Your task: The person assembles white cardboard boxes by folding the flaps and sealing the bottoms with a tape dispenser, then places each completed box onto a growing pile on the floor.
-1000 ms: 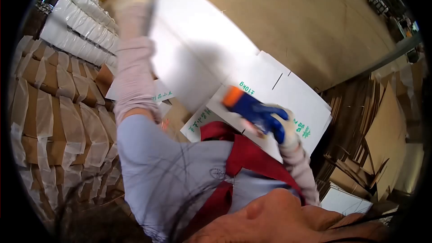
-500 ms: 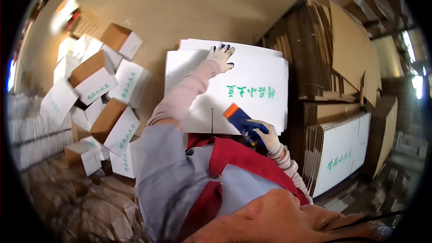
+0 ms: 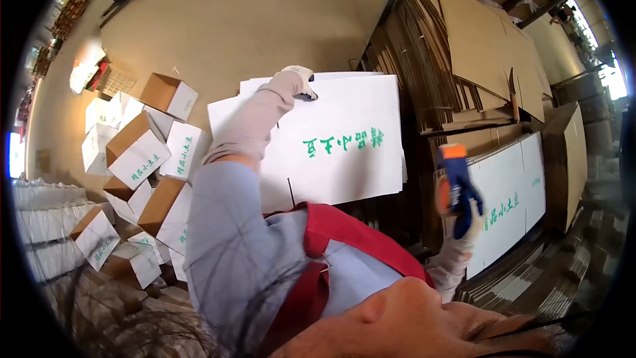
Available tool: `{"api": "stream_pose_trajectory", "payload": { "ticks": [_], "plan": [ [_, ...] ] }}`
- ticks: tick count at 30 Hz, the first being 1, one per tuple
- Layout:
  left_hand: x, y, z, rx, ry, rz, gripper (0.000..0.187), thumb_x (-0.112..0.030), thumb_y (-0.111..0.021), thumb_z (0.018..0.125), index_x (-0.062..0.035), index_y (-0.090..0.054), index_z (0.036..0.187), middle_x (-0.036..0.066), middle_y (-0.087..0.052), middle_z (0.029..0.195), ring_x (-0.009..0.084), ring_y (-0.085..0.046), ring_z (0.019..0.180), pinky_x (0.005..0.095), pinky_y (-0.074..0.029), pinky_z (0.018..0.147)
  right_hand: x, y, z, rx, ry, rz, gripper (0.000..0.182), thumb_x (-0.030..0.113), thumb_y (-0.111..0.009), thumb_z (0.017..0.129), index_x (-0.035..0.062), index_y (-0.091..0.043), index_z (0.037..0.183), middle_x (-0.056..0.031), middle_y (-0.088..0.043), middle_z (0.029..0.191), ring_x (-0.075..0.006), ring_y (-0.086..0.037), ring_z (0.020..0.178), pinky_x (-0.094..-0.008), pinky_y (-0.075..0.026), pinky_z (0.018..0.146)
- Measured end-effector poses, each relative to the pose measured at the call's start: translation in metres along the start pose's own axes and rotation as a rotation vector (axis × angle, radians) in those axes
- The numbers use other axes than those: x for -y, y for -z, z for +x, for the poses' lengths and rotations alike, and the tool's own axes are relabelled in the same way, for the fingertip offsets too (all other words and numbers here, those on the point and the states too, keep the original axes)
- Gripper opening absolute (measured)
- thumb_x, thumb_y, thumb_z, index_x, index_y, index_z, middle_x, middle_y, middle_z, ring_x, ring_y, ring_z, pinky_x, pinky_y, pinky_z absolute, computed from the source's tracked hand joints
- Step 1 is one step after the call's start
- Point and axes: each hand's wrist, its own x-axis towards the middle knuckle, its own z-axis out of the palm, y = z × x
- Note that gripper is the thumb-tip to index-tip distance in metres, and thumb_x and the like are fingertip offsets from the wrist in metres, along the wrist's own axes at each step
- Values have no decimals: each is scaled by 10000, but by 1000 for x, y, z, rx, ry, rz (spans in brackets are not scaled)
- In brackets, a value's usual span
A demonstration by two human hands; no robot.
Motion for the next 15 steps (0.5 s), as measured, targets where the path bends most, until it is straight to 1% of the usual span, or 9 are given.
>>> {"api": "stream_pose_trajectory", "payload": {
  "ticks": [1,4,5,8,11,12,13,14,15],
  "plan": [
    [-15,27,-29,86,-56,-34,613,-407,-749,636,-105,-601,1148,131,-628,1103,268,-597,1027,375,-482,862,-4,24,19,2,111,23,362,139,-493,873,-79,-560,1155,-174,-612,1123,-230,-577,1024,-332,-428,928],
    [-55,82,-124,148,-304,-82,501,-338,-721,672,-74,-615,1084,122,-669,934,256,-630,894,373,-488,767,49,42,68,51,341,-100,362,218,-513,911,-55,-580,1140,-110,-649,1004,-104,-582,686,-234,-478,586],
    [-66,92,-149,88,-361,12,463,-317,-710,678,-82,-622,1068,120,-666,932,254,-629,893,375,-489,762,59,56,89,141,343,-22,352,207,-498,918,-55,-585,1137,-98,-651,998,-113,-596,739,-234,-484,647],
    [-90,119,-213,-1,-453,199,414,-286,-693,684,-101,-635,1051,123,-659,942,258,-626,892,378,-492,755,151,-22,94,303,437,-195,348,105,-456,882,-65,-569,1163,-141,-639,1066,-144,-619,886,-233,-473,784],
    [-95,107,-235,-65,-631,335,260,-227,-688,686,-139,-686,931,101,-577,1179,264,-533,1097,388,-427,908,143,-70,132,566,340,-224,298,43,-505,855,-35,-605,1125,-75,-649,997,-95,-594,783,-208,-475,686],
    [-88,89,-228,-159,-748,334,201,-211,-687,689,-142,-696,878,86,-539,1253,266,-485,1172,402,-390,965,122,-91,149,568,463,-394,271,60,-537,849,18,-636,1098,-44,-660,913,-91,-597,757,-219,-482,690],
    [-86,73,-219,-205,-787,375,142,-162,-674,686,-156,-701,825,65,-470,1337,272,-395,1258,473,-302,1030,117,-125,145,604,303,-380,249,105,-581,836,41,-653,1066,-39,-674,819,-91,-614,736,-240,-492,696],
    [-90,64,-214,-279,-727,431,154,-139,-660,678,-170,-702,823,66,-467,1339,265,-400,1260,508,-279,1034,107,-155,147,596,548,-628,290,262,-601,837,49,-661,1024,-76,-687,806,-153,-652,746,-303,-507,701],
    [-94,62,-212,-331,-715,433,150,-136,-653,680,-171,-701,818,67,-468,1336,261,-401,1258,512,-276,1036,103,-185,144,659,559,-825,353,350,-585,831,57,-665,1012,-93,-686,822,-199,-656,773,-335,-506,717]
  ]
}}
